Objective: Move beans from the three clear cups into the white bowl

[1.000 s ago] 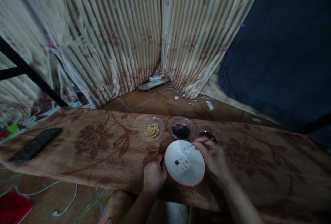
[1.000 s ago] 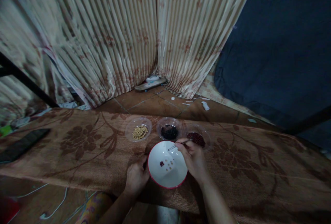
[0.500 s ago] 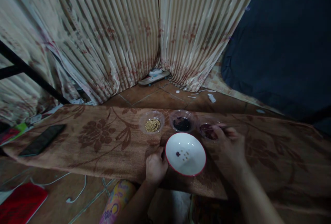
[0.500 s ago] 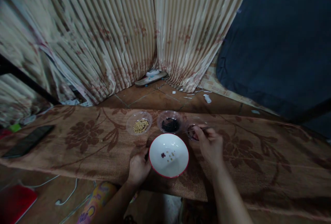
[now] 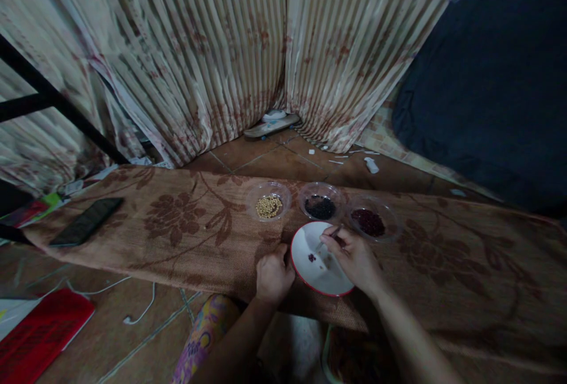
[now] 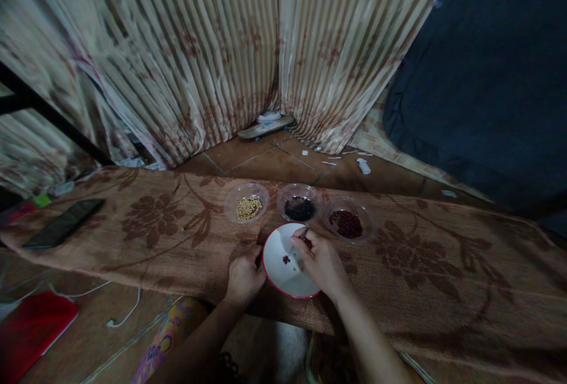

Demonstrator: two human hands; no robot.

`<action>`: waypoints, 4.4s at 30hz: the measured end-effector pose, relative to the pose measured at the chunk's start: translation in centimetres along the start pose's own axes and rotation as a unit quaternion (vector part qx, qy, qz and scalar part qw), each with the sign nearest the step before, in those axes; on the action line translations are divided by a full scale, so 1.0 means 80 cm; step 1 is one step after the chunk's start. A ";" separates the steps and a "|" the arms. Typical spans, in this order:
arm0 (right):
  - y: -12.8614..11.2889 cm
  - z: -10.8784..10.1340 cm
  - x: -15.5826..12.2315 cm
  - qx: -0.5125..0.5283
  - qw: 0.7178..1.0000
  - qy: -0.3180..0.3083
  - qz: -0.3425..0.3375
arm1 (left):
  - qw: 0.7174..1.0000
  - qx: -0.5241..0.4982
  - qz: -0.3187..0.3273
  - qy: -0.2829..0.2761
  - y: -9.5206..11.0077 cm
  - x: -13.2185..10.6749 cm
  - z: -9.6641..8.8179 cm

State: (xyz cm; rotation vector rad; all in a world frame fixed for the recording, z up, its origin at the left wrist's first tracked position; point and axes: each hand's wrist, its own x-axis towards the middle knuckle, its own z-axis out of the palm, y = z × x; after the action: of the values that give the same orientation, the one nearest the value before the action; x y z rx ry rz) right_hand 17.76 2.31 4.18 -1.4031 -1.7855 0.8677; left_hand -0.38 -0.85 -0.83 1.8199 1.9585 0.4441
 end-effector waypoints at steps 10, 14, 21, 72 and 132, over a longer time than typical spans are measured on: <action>-0.002 0.009 0.000 -0.018 0.999 0.028 0.037 | 0.999 0.022 -0.020 -0.022 0.005 0.001 -0.004; -0.005 0.011 0.000 -0.041 0.998 0.031 0.021 | 0.999 0.021 -0.012 -0.021 0.006 0.000 -0.005; -0.004 0.015 0.000 -0.060 0.998 0.027 -0.002 | 0.999 0.019 -0.020 -0.028 0.007 0.000 -0.006; 0.019 -0.067 0.015 0.135 0.922 0.362 0.036 | 1.000 0.006 0.004 0.004 -0.002 0.003 0.002; 0.002 0.002 0.001 -0.005 1.000 0.019 0.003 | 1.000 0.007 -0.012 -0.019 0.004 0.000 -0.005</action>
State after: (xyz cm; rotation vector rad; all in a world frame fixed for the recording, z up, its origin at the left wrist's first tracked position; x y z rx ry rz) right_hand 17.68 2.38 3.97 -1.4228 -1.7606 0.8290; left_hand -0.35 -0.81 -0.32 1.7983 1.9601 0.3872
